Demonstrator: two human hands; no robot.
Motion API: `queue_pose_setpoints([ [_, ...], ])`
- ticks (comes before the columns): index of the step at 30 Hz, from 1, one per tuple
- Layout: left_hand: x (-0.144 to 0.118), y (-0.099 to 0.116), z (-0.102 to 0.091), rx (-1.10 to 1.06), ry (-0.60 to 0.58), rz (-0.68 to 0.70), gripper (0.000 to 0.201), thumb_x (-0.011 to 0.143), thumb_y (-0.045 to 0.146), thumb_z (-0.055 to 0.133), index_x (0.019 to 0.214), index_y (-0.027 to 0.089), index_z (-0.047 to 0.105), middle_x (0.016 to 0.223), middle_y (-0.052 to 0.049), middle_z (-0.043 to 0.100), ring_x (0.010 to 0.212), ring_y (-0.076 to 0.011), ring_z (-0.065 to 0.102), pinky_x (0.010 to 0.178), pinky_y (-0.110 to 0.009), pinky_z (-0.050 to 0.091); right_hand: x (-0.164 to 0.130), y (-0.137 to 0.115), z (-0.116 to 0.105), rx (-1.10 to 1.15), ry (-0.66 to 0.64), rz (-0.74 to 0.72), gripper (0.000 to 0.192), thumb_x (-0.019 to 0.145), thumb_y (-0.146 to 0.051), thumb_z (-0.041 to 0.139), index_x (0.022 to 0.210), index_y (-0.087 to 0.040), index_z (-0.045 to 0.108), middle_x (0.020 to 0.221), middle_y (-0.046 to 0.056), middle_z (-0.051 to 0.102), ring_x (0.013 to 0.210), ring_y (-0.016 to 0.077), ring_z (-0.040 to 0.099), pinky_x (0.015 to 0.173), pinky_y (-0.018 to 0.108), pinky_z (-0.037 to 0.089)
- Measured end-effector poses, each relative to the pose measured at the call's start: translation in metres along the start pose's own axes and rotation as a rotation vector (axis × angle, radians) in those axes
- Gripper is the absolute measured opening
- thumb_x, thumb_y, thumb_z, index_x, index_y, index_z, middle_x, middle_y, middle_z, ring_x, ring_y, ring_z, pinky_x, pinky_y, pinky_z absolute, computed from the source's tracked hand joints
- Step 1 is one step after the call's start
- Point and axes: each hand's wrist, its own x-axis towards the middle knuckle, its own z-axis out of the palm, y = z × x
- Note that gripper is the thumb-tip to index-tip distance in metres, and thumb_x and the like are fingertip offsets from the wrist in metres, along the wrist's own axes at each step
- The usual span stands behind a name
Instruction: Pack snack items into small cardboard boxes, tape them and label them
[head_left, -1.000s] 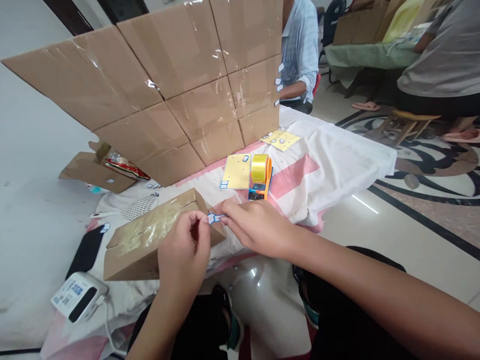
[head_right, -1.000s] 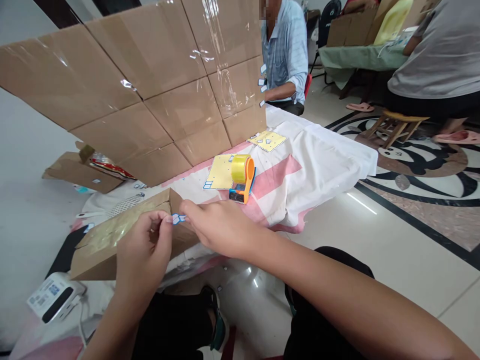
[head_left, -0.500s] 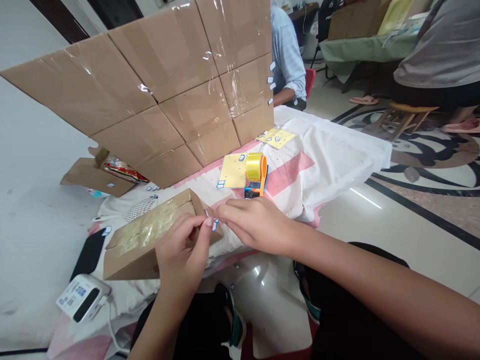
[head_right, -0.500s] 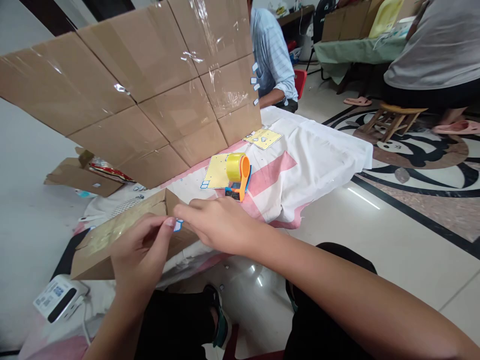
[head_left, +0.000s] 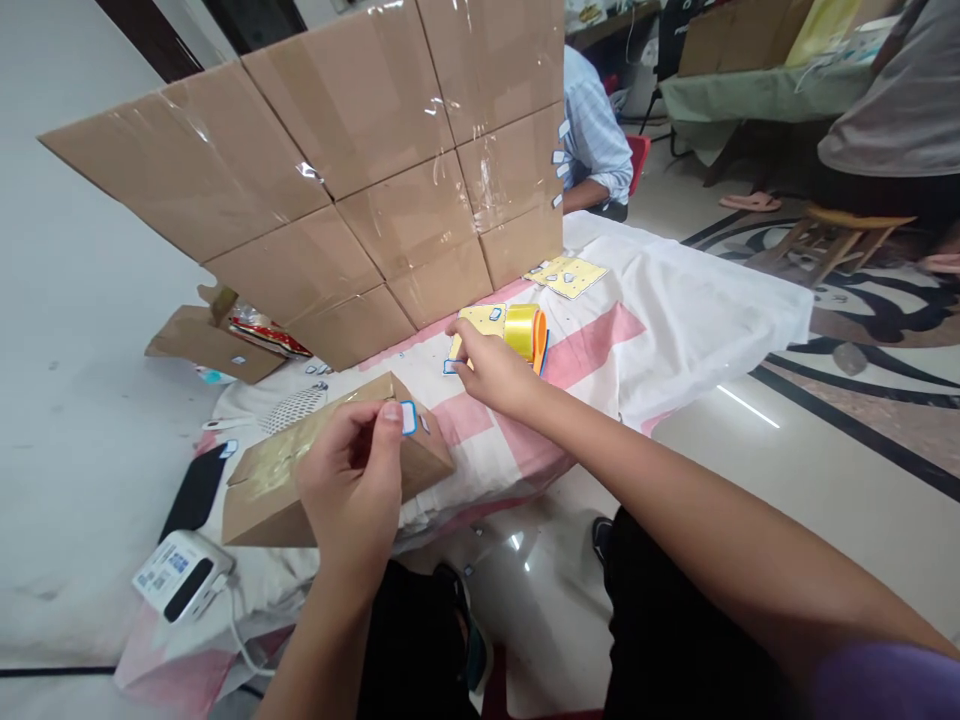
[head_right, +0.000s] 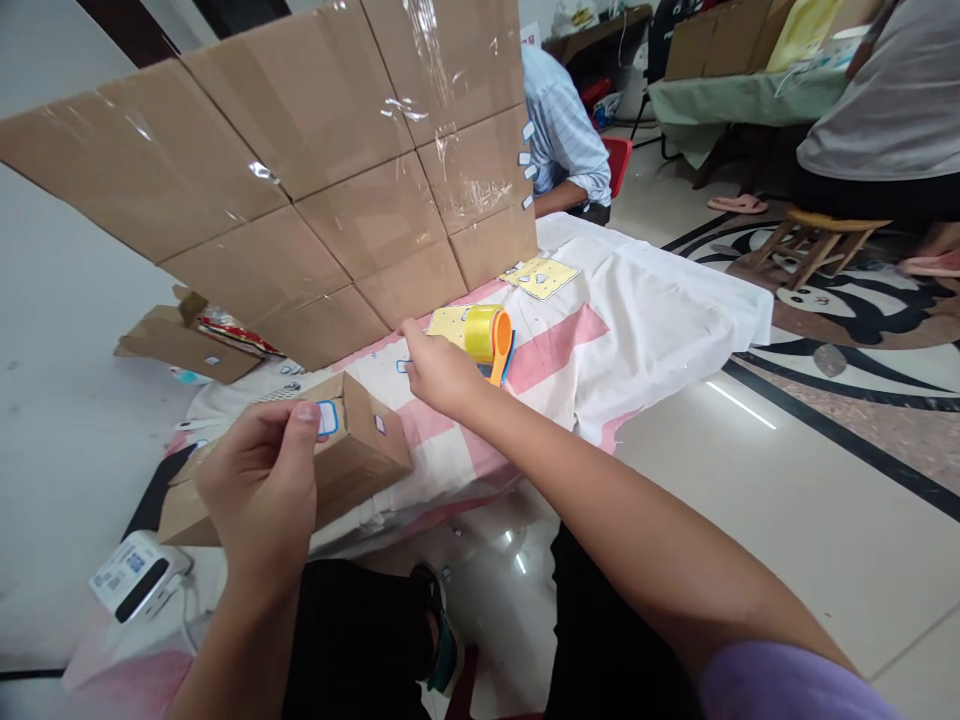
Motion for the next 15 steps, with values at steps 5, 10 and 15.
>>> queue_pose_setpoints([
  [5, 0.0, 0.002, 0.003, -0.002, -0.02, 0.015, 0.018, 0.09, 0.032, 0.063, 0.077, 0.02, 0.067, 0.066, 0.003, 0.062, 0.061, -0.011, 0.055, 0.057, -0.022, 0.044, 0.052, 0.009, 0.031, -0.306, -0.184, 0.127, 0.031, 0.091, -0.012, 0.05, 0.12, -0.017, 0.063, 0.122, 0.016, 0.068, 0.111, 0.029, 0.066, 0.084, 0.035, 0.051],
  [10, -0.004, 0.0, 0.001, 0.028, -0.079, 0.08, 0.02, 0.09, 0.028, 0.062, 0.073, 0.02, 0.064, 0.061, 0.003, 0.059, 0.056, -0.01, 0.052, 0.053, -0.023, 0.04, 0.079, 0.014, 0.054, -0.35, -0.251, 0.266, 0.035, 0.086, -0.006, 0.057, 0.121, -0.01, 0.065, 0.123, 0.023, 0.067, 0.115, 0.0298, 0.067, 0.09, 0.036, 0.053],
  [15, -0.007, -0.003, -0.008, 0.059, -0.14, 0.107, 0.02, 0.091, 0.028, 0.061, 0.073, 0.02, 0.065, 0.059, 0.003, 0.059, 0.052, -0.0097, 0.05, 0.05, -0.023, 0.04, 0.084, 0.022, 0.056, -0.369, -0.299, 0.394, 0.042, 0.091, -0.009, 0.056, 0.133, -0.007, 0.055, 0.127, 0.028, 0.061, 0.119, 0.032, 0.064, 0.092, 0.041, 0.053],
])
